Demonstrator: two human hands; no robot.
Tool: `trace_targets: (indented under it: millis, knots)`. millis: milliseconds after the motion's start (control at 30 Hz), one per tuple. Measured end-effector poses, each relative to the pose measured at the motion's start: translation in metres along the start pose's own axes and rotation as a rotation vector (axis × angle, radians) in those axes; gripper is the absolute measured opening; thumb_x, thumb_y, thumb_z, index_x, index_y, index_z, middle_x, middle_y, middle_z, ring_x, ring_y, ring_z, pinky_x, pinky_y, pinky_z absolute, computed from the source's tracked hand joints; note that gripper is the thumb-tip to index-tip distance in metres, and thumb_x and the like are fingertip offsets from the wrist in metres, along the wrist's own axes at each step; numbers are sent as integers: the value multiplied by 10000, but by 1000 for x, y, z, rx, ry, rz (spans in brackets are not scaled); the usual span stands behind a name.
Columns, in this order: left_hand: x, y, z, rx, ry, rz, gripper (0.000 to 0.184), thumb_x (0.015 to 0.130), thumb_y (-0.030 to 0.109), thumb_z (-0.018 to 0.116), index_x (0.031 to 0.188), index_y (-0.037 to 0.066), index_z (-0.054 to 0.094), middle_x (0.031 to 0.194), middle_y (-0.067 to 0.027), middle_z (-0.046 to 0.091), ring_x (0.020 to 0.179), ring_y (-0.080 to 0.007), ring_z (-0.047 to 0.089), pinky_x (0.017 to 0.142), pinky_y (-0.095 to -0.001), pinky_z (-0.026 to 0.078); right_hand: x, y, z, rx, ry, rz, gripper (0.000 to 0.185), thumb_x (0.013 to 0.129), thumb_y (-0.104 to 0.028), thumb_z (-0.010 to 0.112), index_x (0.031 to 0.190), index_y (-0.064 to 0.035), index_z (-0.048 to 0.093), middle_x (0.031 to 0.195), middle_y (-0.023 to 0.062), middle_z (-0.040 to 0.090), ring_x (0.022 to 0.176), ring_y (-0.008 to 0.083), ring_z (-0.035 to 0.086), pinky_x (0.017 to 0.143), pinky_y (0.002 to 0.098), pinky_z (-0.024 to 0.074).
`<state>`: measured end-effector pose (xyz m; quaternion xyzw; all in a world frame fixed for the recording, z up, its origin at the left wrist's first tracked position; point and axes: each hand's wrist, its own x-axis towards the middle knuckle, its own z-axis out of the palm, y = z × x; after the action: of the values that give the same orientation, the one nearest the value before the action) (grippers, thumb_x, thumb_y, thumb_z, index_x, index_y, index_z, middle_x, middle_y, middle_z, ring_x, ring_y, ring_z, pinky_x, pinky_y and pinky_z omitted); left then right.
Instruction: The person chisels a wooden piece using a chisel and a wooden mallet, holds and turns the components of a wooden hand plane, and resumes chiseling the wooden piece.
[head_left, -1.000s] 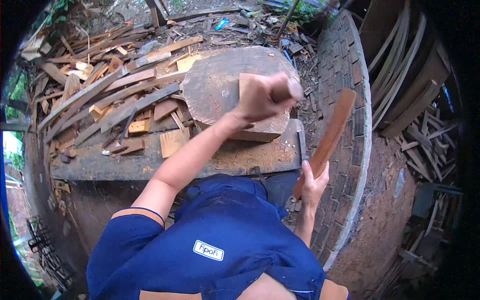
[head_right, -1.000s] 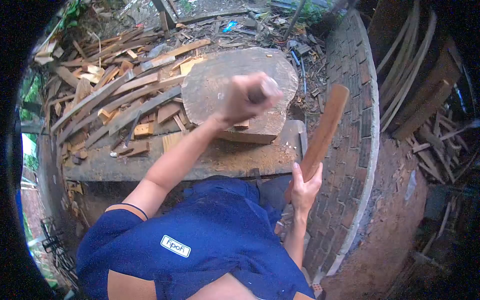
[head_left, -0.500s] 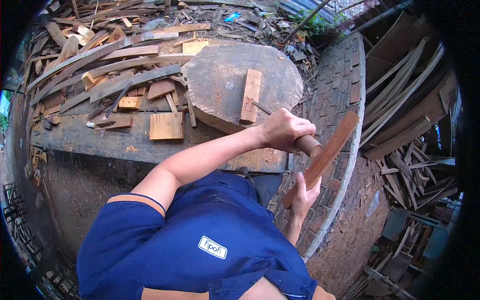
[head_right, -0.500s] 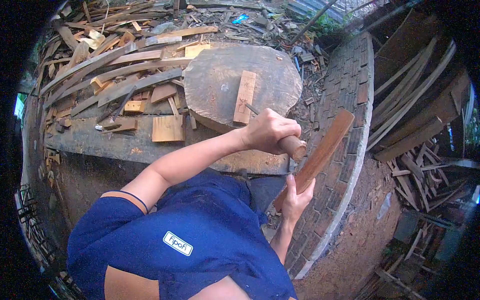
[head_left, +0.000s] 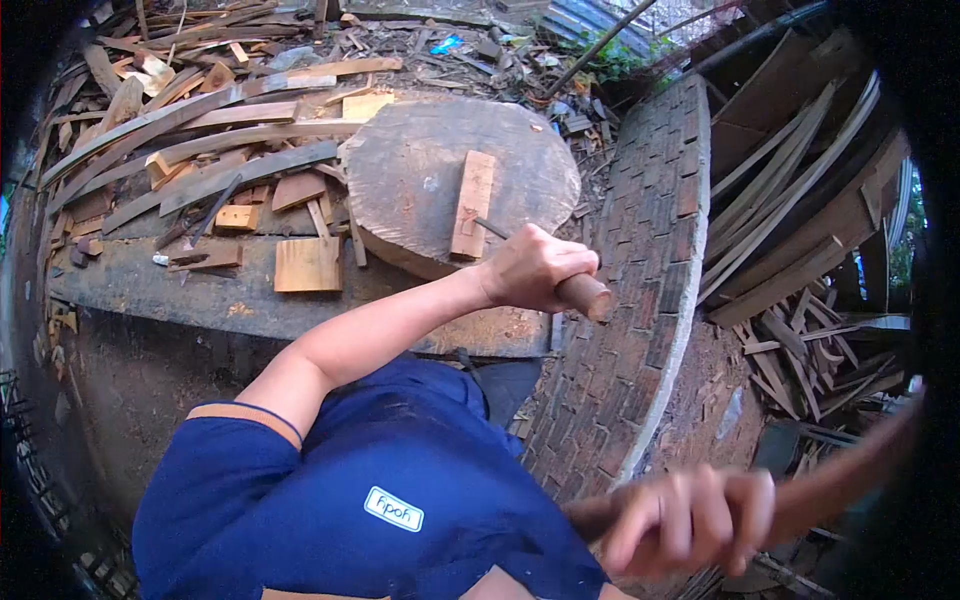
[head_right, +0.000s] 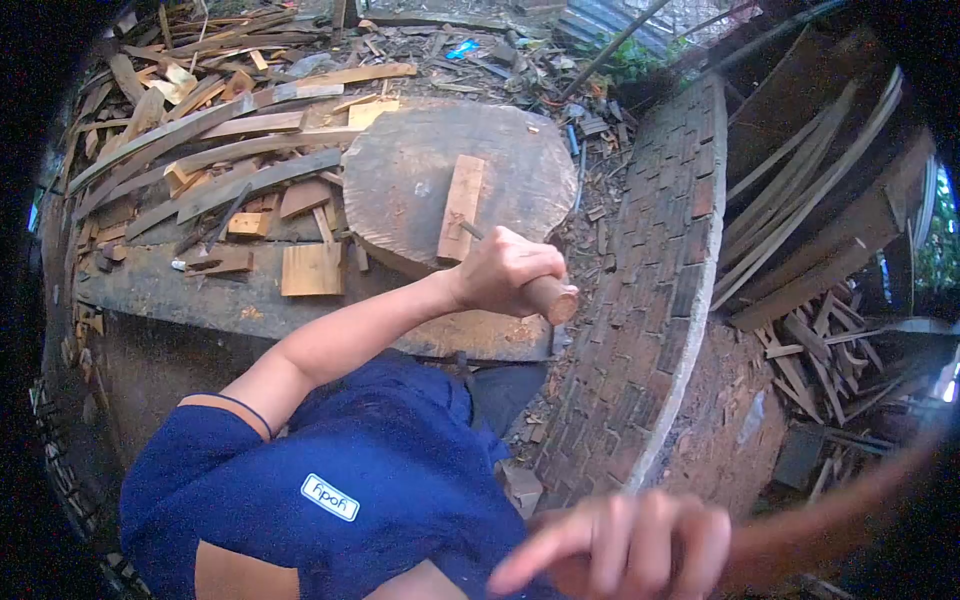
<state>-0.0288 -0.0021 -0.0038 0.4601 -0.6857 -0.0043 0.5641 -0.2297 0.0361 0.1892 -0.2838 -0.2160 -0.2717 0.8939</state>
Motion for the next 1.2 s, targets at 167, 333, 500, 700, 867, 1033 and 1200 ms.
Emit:
trace_targets:
  millis: [167, 333, 500, 700, 867, 1033, 1200]
  knots:
    - [-4, 4, 3, 32, -38, -2, 250, 697, 249, 725, 810, 130, 536, 699, -30, 589, 616, -232, 640, 520, -358, 504, 39, -2, 7, 249, -417, 202, 145, 923, -141, 558, 961, -64, 441, 546, 62, 470, 458, 190, 495, 844, 766, 378]
    - [-2, 7, -4, 54, 6, 24, 237, 715, 243, 736, 779, 120, 544, 653, -32, 567, 552, -241, 609, 490, -349, 480, 45, 6, 19, 292, -193, 37, 43, 903, -29, 501, 881, -35, 465, 495, -26, 388, 390, 69, 361, 842, 776, 377]
    - [-1, 3, -6, 33, 2, -15, 283, 650, 228, 740, 811, 127, 530, 684, -42, 582, 614, -247, 636, 526, -369, 505, 41, 22, 26, 149, 102, -67, 61, 884, -9, 509, 906, -60, 483, 492, -52, 403, 381, 69, 380, 930, 814, 227]
    - [-1, 1, -7, 38, 3, -22, 272, 635, 172, 746, 811, 112, 547, 699, -40, 585, 589, -252, 621, 522, -352, 489, 48, 9, 11, 256, -174, 141, 60, 907, -37, 511, 947, -39, 466, 498, -7, 426, 392, 95, 359, 910, 767, 331]
    - [0, 1, -6, 27, -4, -12, 294, 652, 225, 765, 804, 111, 540, 694, -43, 575, 593, -255, 619, 526, -351, 492, 51, 8, 5, 275, -257, 88, 100, 889, -34, 555, 951, -47, 478, 529, 9, 453, 423, 92, 415, 811, 637, 495]
    - [1, 3, -1, 28, 18, -13, 297, 642, 214, 765, 812, 114, 543, 694, -42, 578, 597, -256, 623, 530, -355, 496, 29, 16, 9, 3, 154, -35, 126, 914, -123, 588, 899, -59, 481, 565, 71, 533, 411, 91, 452, 505, 372, 543]
    - [5, 2, -2, 20, 10, -31, 318, 609, 196, 771, 822, 119, 548, 702, -41, 589, 603, -261, 629, 534, -361, 503, -17, -9, -36, -75, 161, 116, 378, 901, -227, 608, 1107, -66, 336, 690, 158, 545, 538, 266, 620, 502, 535, 580]
